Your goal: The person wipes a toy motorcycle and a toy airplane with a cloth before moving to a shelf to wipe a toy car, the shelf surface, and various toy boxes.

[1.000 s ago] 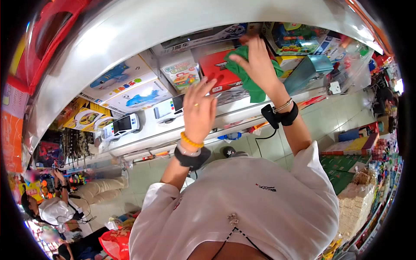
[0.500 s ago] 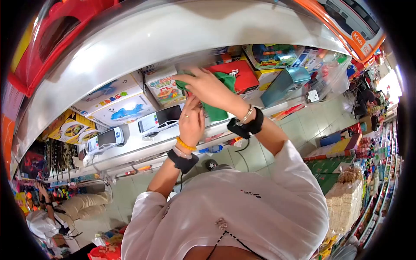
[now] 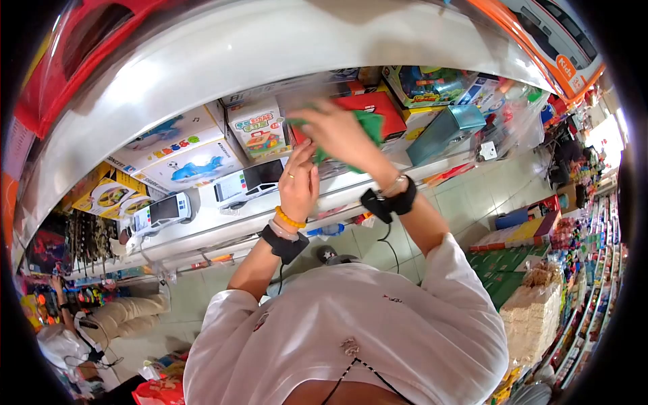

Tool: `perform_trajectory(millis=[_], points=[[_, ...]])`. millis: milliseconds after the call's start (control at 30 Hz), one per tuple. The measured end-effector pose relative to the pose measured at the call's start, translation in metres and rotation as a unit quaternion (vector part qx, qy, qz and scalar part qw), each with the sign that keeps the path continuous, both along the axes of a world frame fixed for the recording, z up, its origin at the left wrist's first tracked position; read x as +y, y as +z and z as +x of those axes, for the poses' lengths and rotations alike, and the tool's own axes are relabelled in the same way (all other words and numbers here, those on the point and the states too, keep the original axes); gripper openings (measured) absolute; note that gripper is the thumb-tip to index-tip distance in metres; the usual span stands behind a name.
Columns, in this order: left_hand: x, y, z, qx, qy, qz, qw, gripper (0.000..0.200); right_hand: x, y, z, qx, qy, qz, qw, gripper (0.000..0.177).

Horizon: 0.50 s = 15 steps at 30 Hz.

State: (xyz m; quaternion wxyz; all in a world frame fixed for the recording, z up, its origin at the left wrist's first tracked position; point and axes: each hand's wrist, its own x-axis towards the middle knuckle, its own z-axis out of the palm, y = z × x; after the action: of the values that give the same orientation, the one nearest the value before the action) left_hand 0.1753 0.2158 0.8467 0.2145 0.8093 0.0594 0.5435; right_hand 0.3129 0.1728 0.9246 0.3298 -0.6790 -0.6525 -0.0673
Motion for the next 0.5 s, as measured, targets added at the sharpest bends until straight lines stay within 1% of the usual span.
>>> perform_trajectory(millis=[33, 100, 133, 167, 200, 233, 267, 300, 333, 367, 400, 433, 500], points=[[0.001, -0.004, -0.002, 0.007, 0.007, -0.007, 1.000, 0.005, 0.014, -0.003, -0.011, -0.006, 0.041, 0.006, 0.999, 0.036], [0.005, -0.006, -0.007, 0.017, 0.021, -0.021, 0.999, 0.006, 0.019, 0.001, -0.014, -0.004, 0.054, 0.015, 0.998, 0.037], [0.009, -0.002, -0.006, 0.027, 0.006, 0.012, 1.000, 0.006, 0.015, 0.001, -0.008, 0.007, 0.045, 0.021, 0.999, 0.036], [0.007, 0.001, -0.005, 0.022, -0.007, 0.023, 0.999, 0.012, 0.006, 0.000, 0.002, 0.018, 0.037, 0.024, 0.999, 0.036], [0.008, 0.003, -0.004, 0.016, -0.032, 0.019, 0.999, 0.011, -0.003, -0.002, 0.014, -0.022, -0.015, 0.004, 1.000, 0.036], [0.011, 0.003, -0.004, 0.009, -0.050, 0.015, 0.999, 0.011, -0.013, -0.004, 0.033, -0.060, -0.042, 0.025, 0.997, 0.036], [0.012, 0.001, -0.003, 0.008, -0.057, 0.015, 0.998, 0.009, -0.028, 0.012, 0.037, -0.043, -0.081, -0.020, 0.996, 0.035], [0.010, 0.002, -0.007, 0.026, -0.055, 0.001, 0.998, 0.008, -0.029, -0.011, 0.062, -0.023, -0.130, -0.029, 0.991, 0.034], [0.007, 0.004, -0.017, 0.042, -0.058, -0.001, 0.997, 0.009, -0.035, -0.003, 0.061, 0.001, -0.116, 0.022, 0.993, 0.031], [0.007, 0.006, -0.023, 0.050, -0.061, 0.000, 0.997, 0.009, -0.037, -0.003, 0.066, -0.018, -0.095, 0.044, 0.994, 0.033], [0.009, 0.003, -0.042, 0.061, -0.036, 0.019, 0.997, 0.012, -0.038, -0.004, 0.064, 0.007, -0.126, -0.023, 0.992, 0.034], [0.009, -0.003, -0.058, 0.051, 0.001, 0.037, 0.998, 0.013, -0.037, -0.004, 0.064, -0.006, -0.107, 0.015, 0.994, 0.034], [0.015, -0.020, -0.098, 0.117, 0.106, 0.050, 0.986, 0.013, -0.035, -0.005, 0.063, -0.036, -0.115, 0.027, 0.992, 0.035]])
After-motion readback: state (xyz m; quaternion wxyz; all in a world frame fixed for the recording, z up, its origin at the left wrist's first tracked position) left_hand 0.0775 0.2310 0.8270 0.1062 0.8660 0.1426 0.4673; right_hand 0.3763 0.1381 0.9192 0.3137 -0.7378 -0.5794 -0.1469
